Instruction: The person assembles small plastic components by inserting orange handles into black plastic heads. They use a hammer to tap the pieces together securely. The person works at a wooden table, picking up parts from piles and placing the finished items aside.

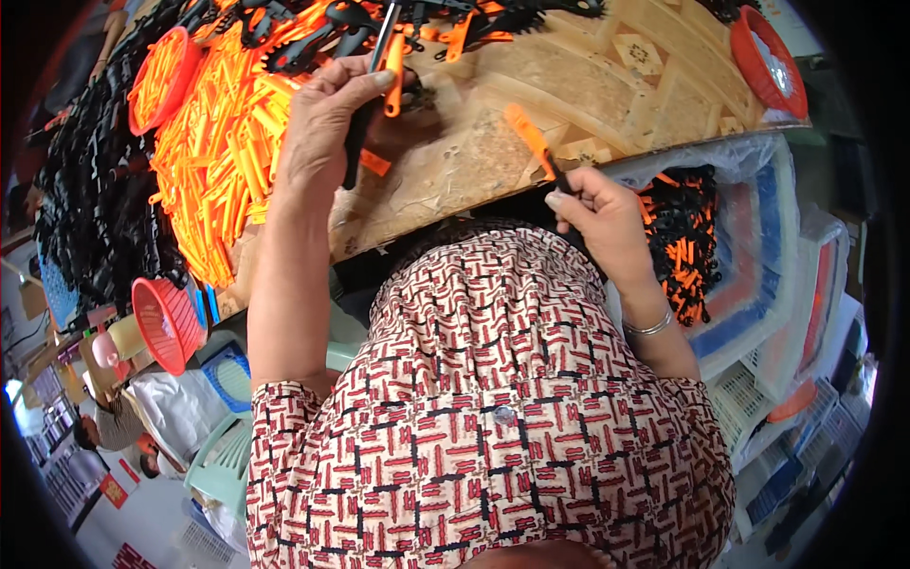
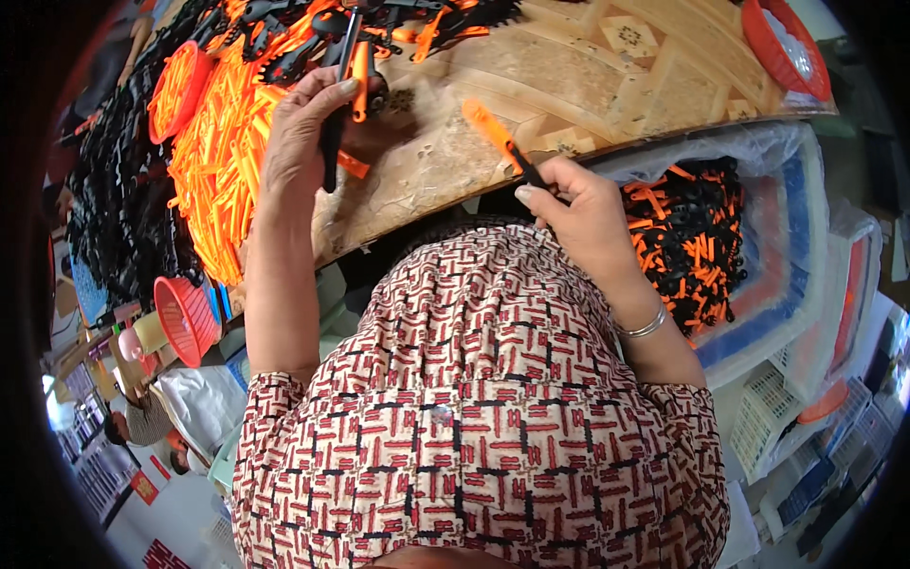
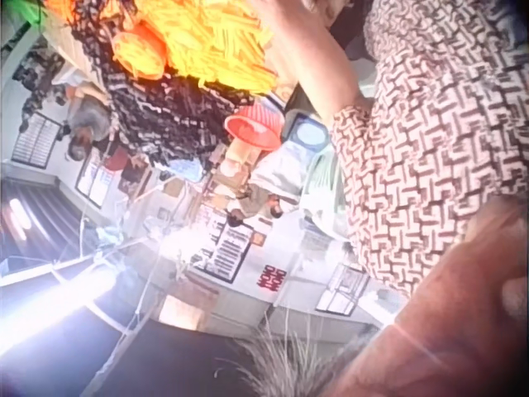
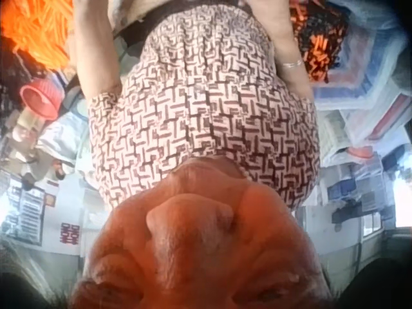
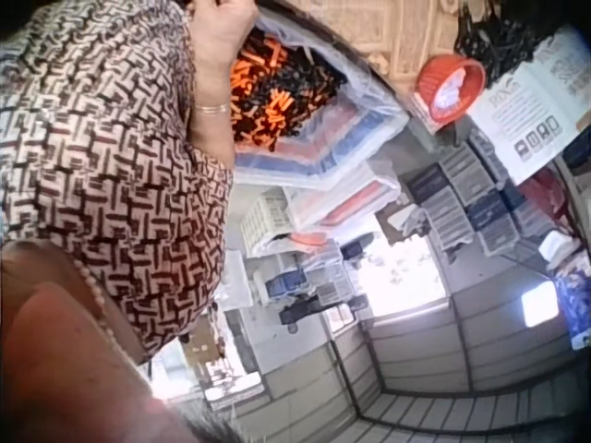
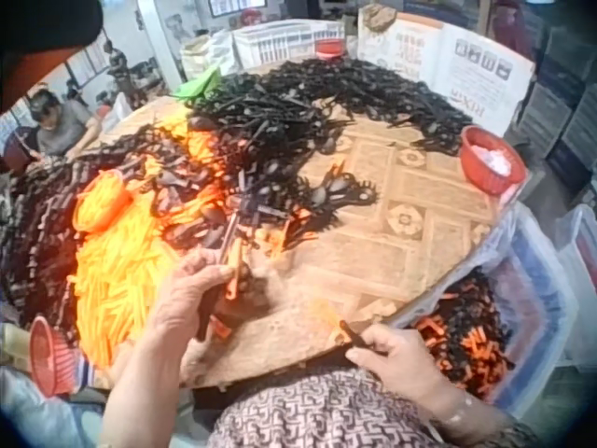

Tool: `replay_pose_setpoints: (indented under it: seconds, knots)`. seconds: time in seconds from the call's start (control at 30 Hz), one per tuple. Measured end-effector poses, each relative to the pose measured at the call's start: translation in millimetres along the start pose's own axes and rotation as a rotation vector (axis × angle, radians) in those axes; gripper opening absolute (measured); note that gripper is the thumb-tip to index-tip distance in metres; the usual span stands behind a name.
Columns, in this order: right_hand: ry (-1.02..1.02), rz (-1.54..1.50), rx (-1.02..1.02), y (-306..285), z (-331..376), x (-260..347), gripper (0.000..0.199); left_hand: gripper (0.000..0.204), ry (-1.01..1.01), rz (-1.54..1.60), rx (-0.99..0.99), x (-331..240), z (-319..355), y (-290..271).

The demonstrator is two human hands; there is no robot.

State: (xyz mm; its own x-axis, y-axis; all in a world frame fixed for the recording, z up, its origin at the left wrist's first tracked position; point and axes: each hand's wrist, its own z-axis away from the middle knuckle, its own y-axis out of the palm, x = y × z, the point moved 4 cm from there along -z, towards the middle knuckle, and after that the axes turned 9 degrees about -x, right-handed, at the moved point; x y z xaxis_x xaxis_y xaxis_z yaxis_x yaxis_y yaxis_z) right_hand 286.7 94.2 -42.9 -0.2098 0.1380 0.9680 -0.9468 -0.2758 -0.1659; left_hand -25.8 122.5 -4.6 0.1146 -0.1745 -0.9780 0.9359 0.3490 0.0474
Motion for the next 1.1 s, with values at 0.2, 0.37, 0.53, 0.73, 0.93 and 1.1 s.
replay_pose_setpoints:
  seconds: [0.2, 0.37, 0.53, 0.73, 0.93, 1.1]
  knots:
    - [0.131, -0.440, 0.190, 42, -33, 63, 0.026, 0.023, -0.106, 0.168, 0.093, 0, 30, 32]
    - [0.112, -0.630, 0.252, 65, -65, 58, 0.034, 0.025, -0.174, 0.347, 0.071, 10, 41, 45]
    - [-0.113, -0.404, 0.155, 57, -69, 49, 0.034, 0.022, -0.267, 0.275, 0.134, 17, 46, 37]
    - [-0.507, 0.150, -0.276, -2, -80, 80, 0.029, 0.022, -0.023, 0.075, 0.136, -16, 56, 33]
    - [-0.033, 0.087, 0.123, -20, -25, 34, 0.023, 0.019, 0.059, -0.244, 0.221, -18, 55, 22]
    - [0.240, -0.047, 0.294, 18, 1, -14, 0.024, 0.022, 0.091, -0.629, 0.516, -14, 54, 44]
